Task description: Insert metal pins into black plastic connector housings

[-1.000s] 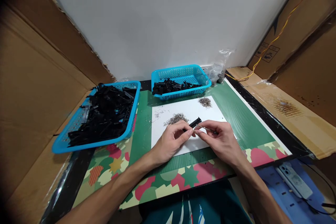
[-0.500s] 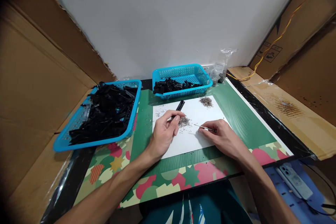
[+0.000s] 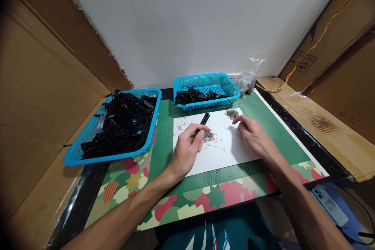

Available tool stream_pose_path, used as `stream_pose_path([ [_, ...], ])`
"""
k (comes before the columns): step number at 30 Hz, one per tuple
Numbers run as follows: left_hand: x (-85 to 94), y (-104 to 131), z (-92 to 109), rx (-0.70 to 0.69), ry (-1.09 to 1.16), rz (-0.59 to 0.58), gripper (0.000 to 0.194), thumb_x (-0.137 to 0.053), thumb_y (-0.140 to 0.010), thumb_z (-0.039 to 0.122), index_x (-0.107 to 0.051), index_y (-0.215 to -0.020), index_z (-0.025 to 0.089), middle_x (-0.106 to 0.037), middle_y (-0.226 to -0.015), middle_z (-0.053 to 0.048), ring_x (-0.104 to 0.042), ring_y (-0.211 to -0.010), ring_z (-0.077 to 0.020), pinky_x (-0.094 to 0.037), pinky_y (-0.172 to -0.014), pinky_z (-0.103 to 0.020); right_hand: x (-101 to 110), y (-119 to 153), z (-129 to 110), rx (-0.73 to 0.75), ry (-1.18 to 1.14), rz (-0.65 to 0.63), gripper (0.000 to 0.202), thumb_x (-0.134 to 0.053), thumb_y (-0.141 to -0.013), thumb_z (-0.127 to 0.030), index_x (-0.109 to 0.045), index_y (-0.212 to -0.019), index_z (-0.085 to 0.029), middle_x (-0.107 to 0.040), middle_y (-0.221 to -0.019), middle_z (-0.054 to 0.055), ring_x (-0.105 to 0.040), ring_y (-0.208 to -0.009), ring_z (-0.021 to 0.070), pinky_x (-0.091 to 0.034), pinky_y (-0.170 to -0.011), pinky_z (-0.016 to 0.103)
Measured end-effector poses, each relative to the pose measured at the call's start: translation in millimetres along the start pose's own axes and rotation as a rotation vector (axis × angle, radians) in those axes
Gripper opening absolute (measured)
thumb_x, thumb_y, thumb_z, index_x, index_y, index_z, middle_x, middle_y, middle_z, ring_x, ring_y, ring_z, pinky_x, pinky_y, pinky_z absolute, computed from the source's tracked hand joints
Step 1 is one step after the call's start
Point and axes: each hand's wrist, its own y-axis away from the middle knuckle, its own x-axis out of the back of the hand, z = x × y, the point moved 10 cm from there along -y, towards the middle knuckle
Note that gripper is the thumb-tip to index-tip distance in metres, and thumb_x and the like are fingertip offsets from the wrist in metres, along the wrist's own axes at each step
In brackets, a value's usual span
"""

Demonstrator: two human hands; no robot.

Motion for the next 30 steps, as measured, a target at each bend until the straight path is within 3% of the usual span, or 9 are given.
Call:
stream_pose_path([
  [3, -2.2, 1, 2, -0.001, -0.005, -0.010, 0.028, -0.055, -0.105, 0.040, -0.074, -0.106, 0.020, -0.064, -0.104, -0.005, -0.053, -0.069, -0.0116, -0.042, -0.061, -0.026, 13, -14, 9, 0.001, 0.146, 0.026, 0.032, -0.048, -0.091, -0.035, -0.074, -0.090, -0.018, -0.052, -0.061, 0.000, -0.045, -0.058, 0.0171, -0.030, -0.057, 0.031],
  [6, -4.7, 2, 3, -0.004, -0.010, -0.028, 0.028, -0.055, -0.105, 0.039, -0.075, -0.106, 0.019, -0.065, -0.105, -0.006, -0.053, -0.071, -0.0120, -0.042, -0.062, -0.026, 18, -22, 10, 0.039, 0.223, 0.029, 0.035, -0.053, -0.091, -0.041, -0.078, -0.092, -0.016, -0.055, -0.062, 0.002, -0.045, -0.059, 0.0169, -0.028, -0.058, 0.032],
  [14, -6.1, 3, 5, 0.000, -0.054, -0.047, 0.027, -0.053, -0.104, 0.034, -0.075, -0.103, 0.019, -0.065, -0.103, -0.005, -0.054, -0.073, -0.0129, -0.043, -0.066, -0.027, 14, -20, 10, 0.084, 0.237, 0.048, 0.032, -0.060, -0.087, -0.042, -0.080, -0.098, -0.020, -0.057, -0.063, 0.000, -0.045, -0.058, 0.0160, -0.030, -0.058, 0.030],
  [20, -8.5, 3, 0, 0.005, -0.055, -0.057, 0.025, -0.054, -0.104, 0.034, -0.075, -0.103, 0.019, -0.064, -0.101, -0.004, -0.053, -0.072, -0.0123, -0.043, -0.066, -0.028, 22, -30, 3, 0.104, 0.235, 0.049, 0.040, -0.053, -0.091, -0.046, -0.080, -0.097, -0.018, -0.059, -0.063, 0.002, -0.045, -0.056, 0.0163, -0.028, -0.056, 0.031],
  [30, -7.3, 3, 0, -0.003, -0.062, -0.050, 0.026, -0.054, -0.103, 0.034, -0.075, -0.102, 0.019, -0.063, -0.100, -0.004, -0.053, -0.072, -0.0126, -0.043, -0.069, -0.029, 20, -37, 7, 0.103, 0.218, -0.043, 0.040, -0.065, -0.085, -0.055, -0.079, -0.086, -0.017, -0.038, -0.053, -0.004, -0.035, -0.053, 0.0140, -0.023, -0.053, 0.029],
])
